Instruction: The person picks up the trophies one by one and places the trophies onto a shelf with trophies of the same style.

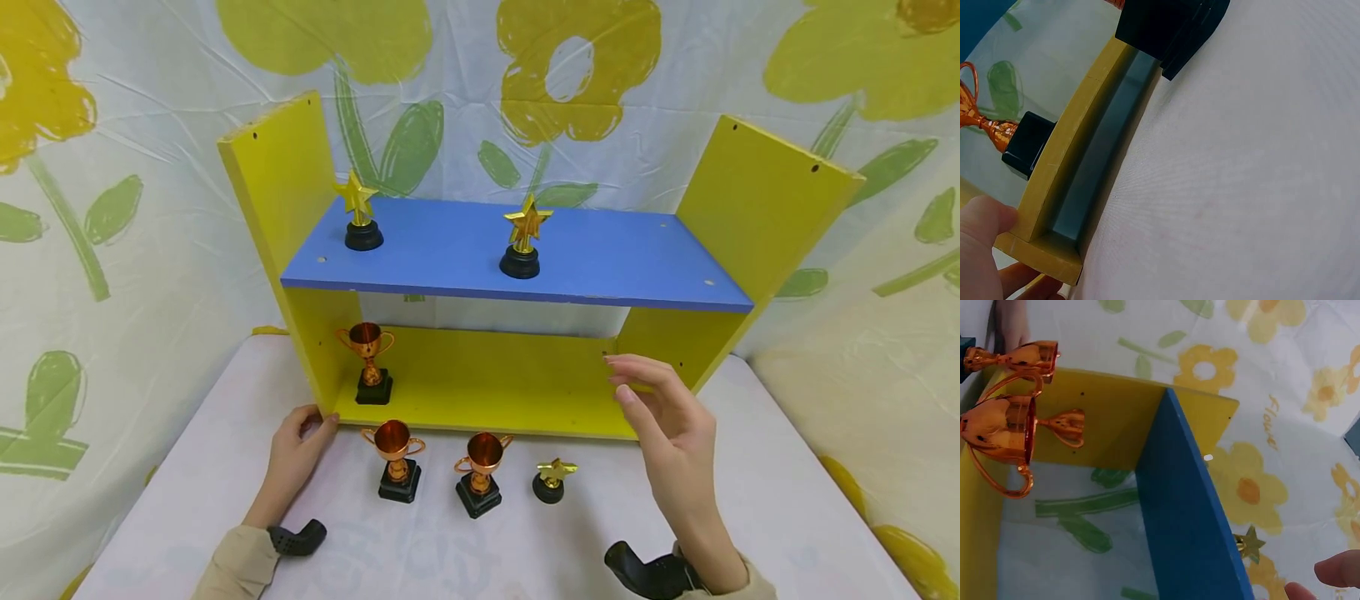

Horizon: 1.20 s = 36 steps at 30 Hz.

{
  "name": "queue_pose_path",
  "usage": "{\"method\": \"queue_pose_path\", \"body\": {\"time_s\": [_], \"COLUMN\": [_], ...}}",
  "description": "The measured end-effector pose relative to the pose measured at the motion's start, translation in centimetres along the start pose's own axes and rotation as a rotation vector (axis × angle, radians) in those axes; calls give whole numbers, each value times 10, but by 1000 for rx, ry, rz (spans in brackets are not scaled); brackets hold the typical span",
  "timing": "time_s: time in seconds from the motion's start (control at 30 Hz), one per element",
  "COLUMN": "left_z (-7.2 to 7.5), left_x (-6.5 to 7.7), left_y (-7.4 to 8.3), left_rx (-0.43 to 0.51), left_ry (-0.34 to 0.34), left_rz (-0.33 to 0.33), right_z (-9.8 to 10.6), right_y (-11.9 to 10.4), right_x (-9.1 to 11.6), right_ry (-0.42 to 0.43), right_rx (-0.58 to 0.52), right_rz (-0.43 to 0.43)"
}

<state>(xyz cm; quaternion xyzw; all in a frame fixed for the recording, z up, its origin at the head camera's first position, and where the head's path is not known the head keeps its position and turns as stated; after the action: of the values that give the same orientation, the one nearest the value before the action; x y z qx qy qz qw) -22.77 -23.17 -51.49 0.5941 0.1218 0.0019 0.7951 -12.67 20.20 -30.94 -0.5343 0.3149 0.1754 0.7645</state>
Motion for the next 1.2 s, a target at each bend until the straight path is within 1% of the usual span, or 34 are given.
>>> {"method": "queue_pose_path", "body": {"time_s": [0.17,0.27,0.37,0.47,0.57,0.7,0.83,0.97,1.13,1.2], "left_z": [0,0,0,-1,-1,-1,0,1,0,0], "left_x": [0,0,0,0,0,0,1,1,1,1], "left_y": [-1,-2,-2,-2,-3,-3,-2,-2,-1,-1], "left_rx": [-1,7,10,11,8,6,10,9,8,10], "left_ry": [1,2,-1,-5,-9,-7,-11,-13,-10,-10], "left_rz": [1,4,3,7,10,14,12,12,8,5], "right_z": [5,8,10,13,16,17,16,14,12,11], "right_y": [13,20,29,39,49,60,70,80,89,92], "right_x": [9,11,12,12,11,11,10,11,12,12], "right_ry": [-44,-69,-94,-138,-196,-273,-331,-384,-421,-438], "right_rx": [124,159,174,170,135,59,40,86,216,250], "right_rz": [-139,-171,-157,-130,-108,-107,-118,-106,-85,-84]}}
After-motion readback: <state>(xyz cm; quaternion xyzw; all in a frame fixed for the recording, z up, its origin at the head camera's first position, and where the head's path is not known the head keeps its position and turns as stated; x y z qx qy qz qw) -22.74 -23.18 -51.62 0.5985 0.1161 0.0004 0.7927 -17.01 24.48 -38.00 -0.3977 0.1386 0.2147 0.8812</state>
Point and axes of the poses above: each hand's wrist, its own x-axis away from the middle knuckle, its own z-axis out of the back of the hand, y = z × x, the point moved 2 cm from there along -x, towards the middle knuckle, and after that the axes turned 14 degrees about x, right-handed, at the moved point
